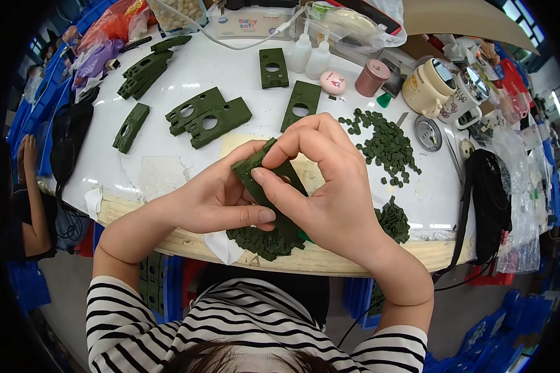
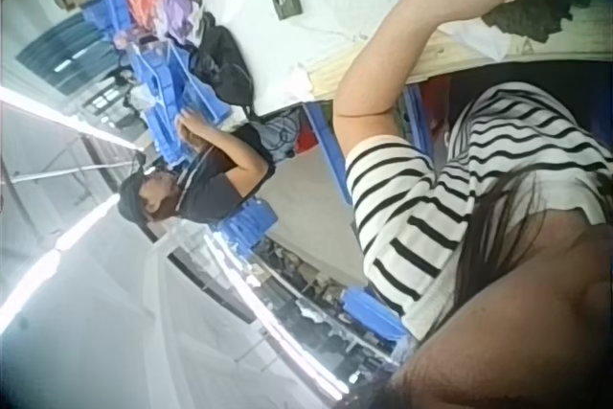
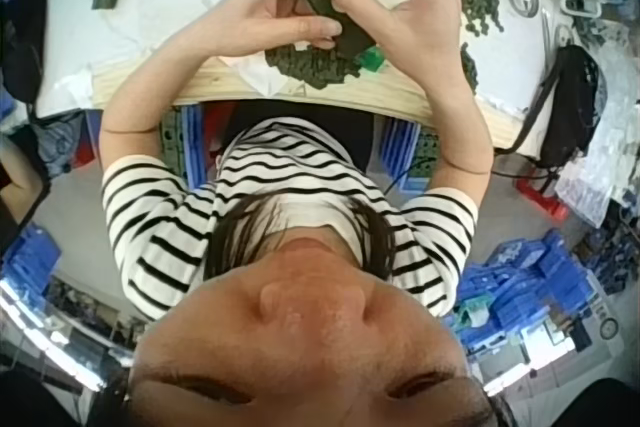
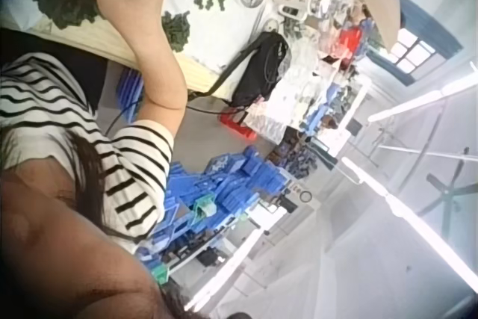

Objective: Assembling green plastic toy tanks by applying glue and attaching small parts.

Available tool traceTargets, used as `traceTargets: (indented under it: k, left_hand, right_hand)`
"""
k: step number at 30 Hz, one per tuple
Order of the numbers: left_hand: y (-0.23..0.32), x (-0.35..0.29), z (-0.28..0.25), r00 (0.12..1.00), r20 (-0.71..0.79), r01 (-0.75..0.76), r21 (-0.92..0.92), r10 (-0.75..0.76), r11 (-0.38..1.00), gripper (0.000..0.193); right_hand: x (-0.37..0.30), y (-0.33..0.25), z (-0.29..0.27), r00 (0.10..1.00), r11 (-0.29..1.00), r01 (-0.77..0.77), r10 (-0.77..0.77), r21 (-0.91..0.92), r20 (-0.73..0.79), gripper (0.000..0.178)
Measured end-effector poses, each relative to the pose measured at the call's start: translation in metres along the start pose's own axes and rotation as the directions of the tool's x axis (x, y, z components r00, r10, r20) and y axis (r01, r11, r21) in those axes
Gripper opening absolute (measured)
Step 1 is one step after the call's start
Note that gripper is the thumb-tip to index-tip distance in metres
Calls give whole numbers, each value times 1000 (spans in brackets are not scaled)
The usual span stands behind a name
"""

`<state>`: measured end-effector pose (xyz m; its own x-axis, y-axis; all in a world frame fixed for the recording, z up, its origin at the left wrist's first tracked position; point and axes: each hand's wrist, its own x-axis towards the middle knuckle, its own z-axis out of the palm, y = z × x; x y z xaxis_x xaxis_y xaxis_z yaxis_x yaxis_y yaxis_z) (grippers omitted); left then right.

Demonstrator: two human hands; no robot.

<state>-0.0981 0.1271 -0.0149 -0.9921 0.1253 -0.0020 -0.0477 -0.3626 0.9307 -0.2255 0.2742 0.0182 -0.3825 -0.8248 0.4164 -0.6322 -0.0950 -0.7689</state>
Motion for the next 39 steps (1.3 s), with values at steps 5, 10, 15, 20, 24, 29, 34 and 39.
traceTargets:
  k: [5,10,15,20,24,29,34,39]
  left_hand:
    - [6,0,0,999,13,48,-37,-48,998,67]
    - [2,1,-5,998,46,34,-21,-33,999,68]
    - [9,1,-12,988,136,78,-52,-71,996,67]
    - [21,0,-27,962,229,149,28,-152,988,60]
    - [28,-1,-29,967,206,141,66,-152,988,51]
    - [30,-1,-31,968,206,128,94,-146,987,47]
    - [28,-2,-32,963,216,139,125,-164,982,48]
    - [29,-2,-31,960,200,174,114,-194,978,51]
  right_hand:
    - [1,3,1,998,999,45,-44,7,-47,13]
    - [1,0,-1,999,999,23,-22,33,-27,10]
    - [2,6,-3,997,994,64,-59,84,-57,12]
    - [2,4,-10,999,959,-20,32,283,-35,21]
    - [9,3,-26,984,953,96,-134,288,114,47]
    - [16,2,-35,894,964,256,-265,74,360,82]
    - [14,11,-25,873,970,243,-218,-1,436,77]
    - [13,11,-24,879,970,242,-209,-24,429,71]
